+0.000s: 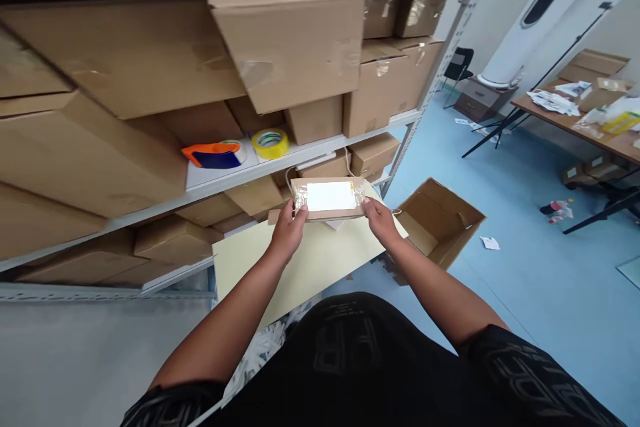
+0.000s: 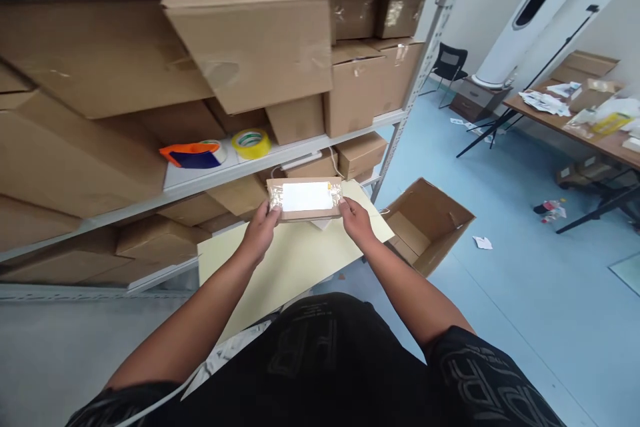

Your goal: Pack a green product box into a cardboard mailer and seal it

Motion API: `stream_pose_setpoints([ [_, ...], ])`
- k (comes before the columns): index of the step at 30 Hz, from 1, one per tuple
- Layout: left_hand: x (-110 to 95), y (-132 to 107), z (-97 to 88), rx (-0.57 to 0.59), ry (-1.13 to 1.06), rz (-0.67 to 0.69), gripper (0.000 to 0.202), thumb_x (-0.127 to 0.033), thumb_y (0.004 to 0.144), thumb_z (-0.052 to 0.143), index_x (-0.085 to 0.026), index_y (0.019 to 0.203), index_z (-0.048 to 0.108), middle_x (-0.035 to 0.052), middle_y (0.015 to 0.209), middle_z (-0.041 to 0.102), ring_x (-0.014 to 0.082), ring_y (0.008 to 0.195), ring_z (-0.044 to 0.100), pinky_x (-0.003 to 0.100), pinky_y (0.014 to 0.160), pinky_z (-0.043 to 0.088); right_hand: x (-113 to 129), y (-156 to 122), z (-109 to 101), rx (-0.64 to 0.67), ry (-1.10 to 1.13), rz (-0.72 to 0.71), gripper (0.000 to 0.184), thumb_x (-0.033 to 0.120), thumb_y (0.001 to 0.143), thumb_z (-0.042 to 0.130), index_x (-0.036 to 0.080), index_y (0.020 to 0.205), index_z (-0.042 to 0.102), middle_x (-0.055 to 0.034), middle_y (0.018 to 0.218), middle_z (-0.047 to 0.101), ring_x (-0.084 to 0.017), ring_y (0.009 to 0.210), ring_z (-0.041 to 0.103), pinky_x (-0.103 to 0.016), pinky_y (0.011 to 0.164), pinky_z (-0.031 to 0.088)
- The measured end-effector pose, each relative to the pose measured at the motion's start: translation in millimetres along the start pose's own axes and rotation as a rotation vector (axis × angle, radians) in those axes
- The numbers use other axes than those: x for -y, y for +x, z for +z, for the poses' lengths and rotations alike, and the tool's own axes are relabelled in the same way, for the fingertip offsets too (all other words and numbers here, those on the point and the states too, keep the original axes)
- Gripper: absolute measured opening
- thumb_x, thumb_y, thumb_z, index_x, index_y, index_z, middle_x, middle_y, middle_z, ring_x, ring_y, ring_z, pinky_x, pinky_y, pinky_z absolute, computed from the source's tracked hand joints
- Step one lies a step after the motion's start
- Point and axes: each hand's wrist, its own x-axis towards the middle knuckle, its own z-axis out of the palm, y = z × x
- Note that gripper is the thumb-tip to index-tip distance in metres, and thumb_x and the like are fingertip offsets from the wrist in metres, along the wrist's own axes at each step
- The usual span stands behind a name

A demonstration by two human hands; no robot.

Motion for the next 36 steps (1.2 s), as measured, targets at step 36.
stream_pose_setpoints([
  [36,-43,121,375.0,0.773,0.003,0.009,0.048,-0.063,0.094,0.048,-0.023,0.105,0.071,0.0047,0.102,0.074,0.0228,0.100,0.067,0.033,0.086,0.052,-222,-67,-307,-0.494,-0.201,0.870,0.055,0.065,0.089,0.049,0.023,0.116,0.071,-0.0093,0.118,0.074,-0.027,0.107,0.068,-0.040,0.089,0.053],
])
